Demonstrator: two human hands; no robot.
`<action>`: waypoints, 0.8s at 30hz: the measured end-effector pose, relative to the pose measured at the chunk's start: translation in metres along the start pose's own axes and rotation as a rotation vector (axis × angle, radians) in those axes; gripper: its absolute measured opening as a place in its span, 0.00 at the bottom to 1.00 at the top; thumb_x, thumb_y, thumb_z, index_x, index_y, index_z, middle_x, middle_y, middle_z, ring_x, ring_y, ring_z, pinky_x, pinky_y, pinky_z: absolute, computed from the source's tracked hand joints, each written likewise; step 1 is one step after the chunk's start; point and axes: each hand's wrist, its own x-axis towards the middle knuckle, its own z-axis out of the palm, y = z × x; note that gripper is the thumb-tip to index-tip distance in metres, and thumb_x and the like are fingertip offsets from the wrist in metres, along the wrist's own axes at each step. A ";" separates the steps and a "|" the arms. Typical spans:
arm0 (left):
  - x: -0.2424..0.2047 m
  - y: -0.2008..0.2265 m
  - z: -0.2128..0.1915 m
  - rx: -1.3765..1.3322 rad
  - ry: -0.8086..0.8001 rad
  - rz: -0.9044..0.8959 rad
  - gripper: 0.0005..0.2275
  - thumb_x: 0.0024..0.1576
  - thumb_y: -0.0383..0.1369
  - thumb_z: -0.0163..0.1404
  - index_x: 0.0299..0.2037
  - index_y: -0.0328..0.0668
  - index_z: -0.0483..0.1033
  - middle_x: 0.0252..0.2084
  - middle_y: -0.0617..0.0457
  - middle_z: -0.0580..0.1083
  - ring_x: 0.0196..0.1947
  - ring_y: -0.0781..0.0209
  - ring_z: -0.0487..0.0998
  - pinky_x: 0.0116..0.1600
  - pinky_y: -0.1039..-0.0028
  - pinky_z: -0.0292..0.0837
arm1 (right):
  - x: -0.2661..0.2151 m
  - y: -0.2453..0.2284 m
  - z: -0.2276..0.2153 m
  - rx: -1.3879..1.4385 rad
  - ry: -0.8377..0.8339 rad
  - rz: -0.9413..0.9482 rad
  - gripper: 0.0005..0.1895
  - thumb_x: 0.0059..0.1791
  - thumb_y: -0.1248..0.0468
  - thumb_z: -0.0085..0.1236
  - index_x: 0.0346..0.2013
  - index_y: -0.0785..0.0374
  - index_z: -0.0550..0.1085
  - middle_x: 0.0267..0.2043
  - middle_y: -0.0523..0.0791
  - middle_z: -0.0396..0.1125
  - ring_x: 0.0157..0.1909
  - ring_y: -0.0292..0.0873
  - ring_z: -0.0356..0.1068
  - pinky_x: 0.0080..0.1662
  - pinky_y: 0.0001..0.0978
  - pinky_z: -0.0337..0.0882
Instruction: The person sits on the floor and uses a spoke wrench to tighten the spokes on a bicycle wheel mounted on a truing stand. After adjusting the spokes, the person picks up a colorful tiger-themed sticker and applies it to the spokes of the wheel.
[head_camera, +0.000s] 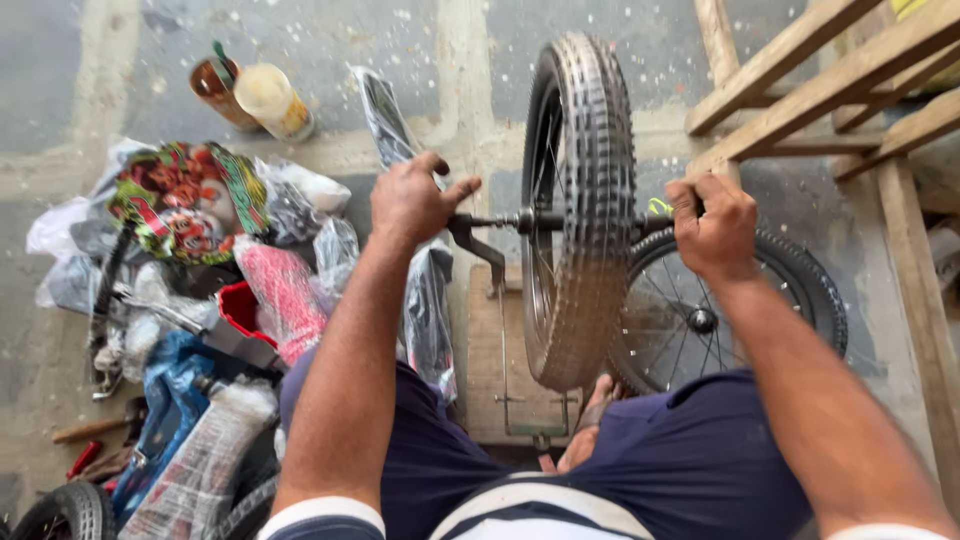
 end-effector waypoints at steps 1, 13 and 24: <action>-0.001 0.001 0.000 0.002 0.009 0.014 0.32 0.52 0.66 0.52 0.52 0.47 0.78 0.44 0.43 0.79 0.49 0.47 0.79 0.51 0.57 0.73 | 0.013 0.001 -0.008 -0.039 -0.140 0.129 0.26 0.60 0.44 0.56 0.39 0.66 0.77 0.37 0.54 0.72 0.39 0.53 0.73 0.43 0.49 0.71; -0.007 0.002 0.002 -0.074 0.025 -0.018 0.30 0.50 0.64 0.53 0.49 0.47 0.79 0.45 0.44 0.78 0.51 0.46 0.78 0.53 0.56 0.71 | 0.000 0.000 -0.001 -0.078 -0.040 -0.036 0.29 0.59 0.38 0.51 0.46 0.61 0.79 0.42 0.51 0.73 0.45 0.53 0.73 0.49 0.47 0.73; -0.009 0.002 0.000 -0.064 0.020 -0.022 0.31 0.52 0.64 0.52 0.51 0.48 0.78 0.45 0.44 0.79 0.51 0.47 0.78 0.55 0.56 0.72 | -0.007 0.024 0.010 -0.020 -0.005 -0.057 0.34 0.59 0.33 0.47 0.46 0.62 0.76 0.39 0.51 0.74 0.47 0.51 0.74 0.50 0.45 0.74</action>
